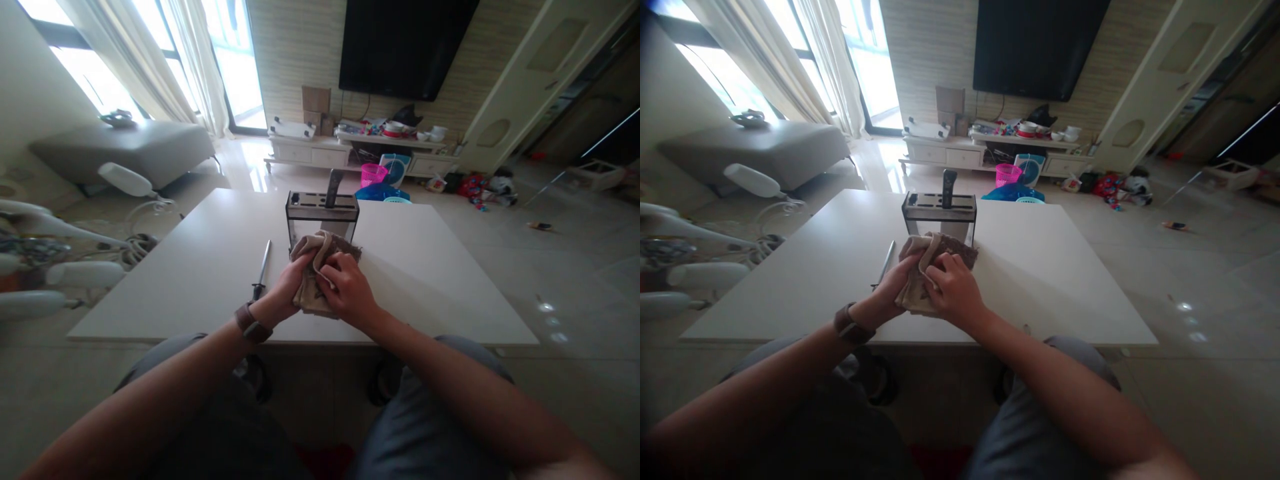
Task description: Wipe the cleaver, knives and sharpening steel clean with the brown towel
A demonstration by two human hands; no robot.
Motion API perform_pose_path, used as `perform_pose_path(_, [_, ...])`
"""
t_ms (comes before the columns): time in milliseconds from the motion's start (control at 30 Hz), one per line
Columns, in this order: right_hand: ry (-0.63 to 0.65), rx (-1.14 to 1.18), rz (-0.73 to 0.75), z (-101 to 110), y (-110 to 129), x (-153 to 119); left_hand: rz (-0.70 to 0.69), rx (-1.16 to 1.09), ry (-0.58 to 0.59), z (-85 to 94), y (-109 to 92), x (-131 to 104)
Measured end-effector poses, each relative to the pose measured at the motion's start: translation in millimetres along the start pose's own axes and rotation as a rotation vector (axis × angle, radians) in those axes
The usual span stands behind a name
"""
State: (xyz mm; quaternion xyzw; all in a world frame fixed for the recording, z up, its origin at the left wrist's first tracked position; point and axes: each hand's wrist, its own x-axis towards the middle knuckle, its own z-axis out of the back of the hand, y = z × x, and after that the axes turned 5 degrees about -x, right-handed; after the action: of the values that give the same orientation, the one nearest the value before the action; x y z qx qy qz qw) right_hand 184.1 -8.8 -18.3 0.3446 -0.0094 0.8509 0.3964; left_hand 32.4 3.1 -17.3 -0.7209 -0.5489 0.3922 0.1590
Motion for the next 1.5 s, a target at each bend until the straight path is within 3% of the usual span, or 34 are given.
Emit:
perform_pose_path(200, [0.035,-0.041,0.044,-3,-1,-4,0.101,-0.111,0.064,5.8,-2,4])
perform_pose_path(333, [0.134,-0.107,0.137,1,2,-1,0.100,-0.148,0.048,10.0,-4,8])
perform_pose_path(567, [0.214,0.065,0.148,4,1,-6,0.088,-0.167,0.140,4.7,-13,-2])
perform_pose_path(700, [0.143,0.203,0.005,-1,-8,-8,0.039,-0.136,0.250,3.1,-20,-10])
perform_pose_path(800, [0.061,0.495,-0.247,-3,-18,-2,0.031,-0.031,0.312,2.9,-30,-11])
perform_pose_path(867, [-0.019,0.745,-0.493,-2,-28,4,-0.005,0.128,0.285,5.8,-40,-8])
perform_pose_path(933, [-0.080,0.997,-0.722,1,-37,9,-0.135,0.333,0.201,11.5,-49,-4])
perform_pose_path(1000, [-0.057,1.175,-0.837,6,-46,11,-0.281,0.436,0.101,18.7,-57,0])
perform_pose_path(1067, [0.024,1.247,-0.845,12,-51,11,-0.292,0.424,0.080,25.2,-60,2])
perform_pose_path(1233, [0.084,1.271,-0.847,23,-48,6,0.140,0.274,0.308,30.0,-54,1])
perform_pose_path(1333, [0.105,1.275,-0.862,24,-41,4,0.056,0.200,0.276,27.4,-45,1])
perform_pose_path(1500, [0.130,1.308,-0.862,20,-31,5,-0.171,0.165,0.101,22.4,-38,2])
